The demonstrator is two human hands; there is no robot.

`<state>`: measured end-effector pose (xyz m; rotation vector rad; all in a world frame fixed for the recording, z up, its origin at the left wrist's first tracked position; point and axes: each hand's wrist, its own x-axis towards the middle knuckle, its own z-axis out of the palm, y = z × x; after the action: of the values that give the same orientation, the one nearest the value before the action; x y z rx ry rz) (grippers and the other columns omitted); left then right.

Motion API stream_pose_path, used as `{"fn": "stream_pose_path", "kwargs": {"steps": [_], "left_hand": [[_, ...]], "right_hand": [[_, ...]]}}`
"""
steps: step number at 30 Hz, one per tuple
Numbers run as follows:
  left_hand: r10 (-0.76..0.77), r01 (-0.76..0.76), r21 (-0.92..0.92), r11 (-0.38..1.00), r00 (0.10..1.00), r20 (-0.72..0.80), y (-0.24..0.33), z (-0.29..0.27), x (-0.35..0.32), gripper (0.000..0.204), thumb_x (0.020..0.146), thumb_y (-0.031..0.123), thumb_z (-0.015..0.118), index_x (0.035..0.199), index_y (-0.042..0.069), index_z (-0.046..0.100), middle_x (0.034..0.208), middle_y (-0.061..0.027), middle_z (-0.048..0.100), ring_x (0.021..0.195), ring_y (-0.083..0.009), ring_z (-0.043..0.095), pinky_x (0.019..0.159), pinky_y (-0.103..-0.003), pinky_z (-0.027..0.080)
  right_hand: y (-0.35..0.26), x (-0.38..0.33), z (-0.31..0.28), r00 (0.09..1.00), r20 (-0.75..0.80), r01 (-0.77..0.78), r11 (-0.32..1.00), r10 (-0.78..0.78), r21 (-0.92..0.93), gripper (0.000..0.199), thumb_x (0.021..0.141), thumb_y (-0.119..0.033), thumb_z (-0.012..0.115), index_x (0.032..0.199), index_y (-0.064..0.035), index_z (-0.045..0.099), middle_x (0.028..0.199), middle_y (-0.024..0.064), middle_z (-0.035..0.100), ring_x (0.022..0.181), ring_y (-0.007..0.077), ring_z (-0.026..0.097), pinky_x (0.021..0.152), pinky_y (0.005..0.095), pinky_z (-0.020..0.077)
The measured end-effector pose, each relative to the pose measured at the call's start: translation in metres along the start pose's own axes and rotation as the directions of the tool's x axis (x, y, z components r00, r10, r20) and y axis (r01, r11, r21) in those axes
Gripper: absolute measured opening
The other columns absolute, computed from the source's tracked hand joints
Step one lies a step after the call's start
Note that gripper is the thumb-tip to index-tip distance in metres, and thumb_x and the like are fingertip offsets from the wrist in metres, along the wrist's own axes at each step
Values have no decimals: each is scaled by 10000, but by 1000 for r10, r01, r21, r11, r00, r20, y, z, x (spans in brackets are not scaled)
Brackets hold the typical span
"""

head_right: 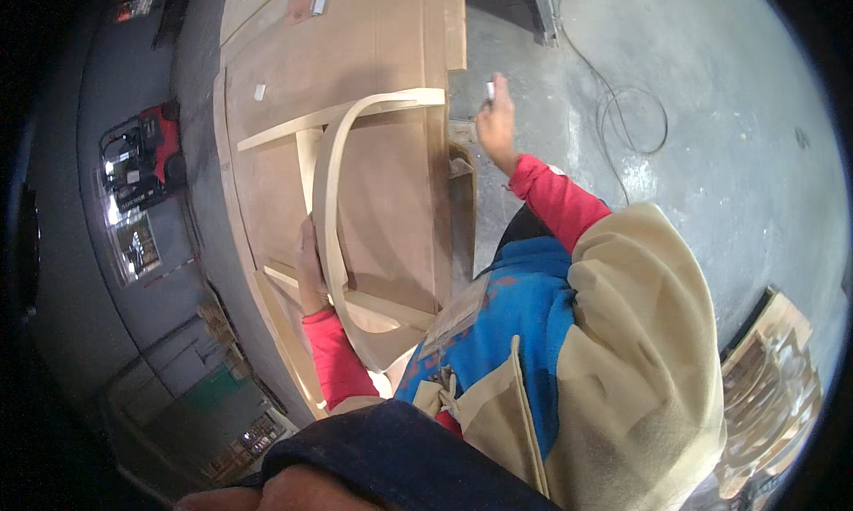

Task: The person sands a wooden chair frame using a sanding block, working on the legs, seat, and backrest. The person repositions the chair multiple times to access different surfaces and continues sanding by hand.

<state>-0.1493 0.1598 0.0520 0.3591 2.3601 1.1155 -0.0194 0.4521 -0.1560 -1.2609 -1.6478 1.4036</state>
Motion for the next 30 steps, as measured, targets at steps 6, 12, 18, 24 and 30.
{"fn": "stream_pose_path", "kwargs": {"steps": [6,12,18,24,30], "left_hand": [[87,-88,22,996,996,37,6,18,-24,488,1038,433,388,1228,30,587,838,30,524,732,-57,482,627,-223,396],[-37,40,-114,993,999,24,13,25,-29,462,1055,351,389,1226,-34,579,1061,-56,606,936,-120,532,840,-263,433],[79,-79,5,997,995,68,12,19,-26,452,1052,369,388,1163,-17,595,961,-34,587,853,-102,524,744,-272,437],[45,-42,-112,993,999,28,2,22,-32,420,1053,372,387,1067,22,619,848,0,559,782,-73,505,664,-257,410],[200,-175,210,962,975,-102,25,26,-34,389,1014,322,480,1186,1,614,1024,-97,638,952,-183,583,857,-318,446]], "right_hand": [[-1,-21,12,766,59,639,768,-641,40,661,823,68,481,1463,8,328,1518,233,319,1412,380,307,1147,484,251],[51,-19,32,775,215,620,780,-594,-82,711,852,-31,450,1530,-107,252,1598,122,226,1481,296,199,1155,512,173],[90,3,4,863,11,505,863,-505,-28,729,864,-37,505,1536,-77,224,1601,139,203,1482,323,179,1177,472,142],[31,-13,27,692,259,716,688,-674,-121,733,871,-38,485,1546,-93,206,1608,145,179,1495,312,131,1179,500,82],[135,-21,-37,668,744,552,668,4,-500,666,860,-42,491,1492,-201,353,1507,82,416,1358,303,430,1109,583,256]]}}
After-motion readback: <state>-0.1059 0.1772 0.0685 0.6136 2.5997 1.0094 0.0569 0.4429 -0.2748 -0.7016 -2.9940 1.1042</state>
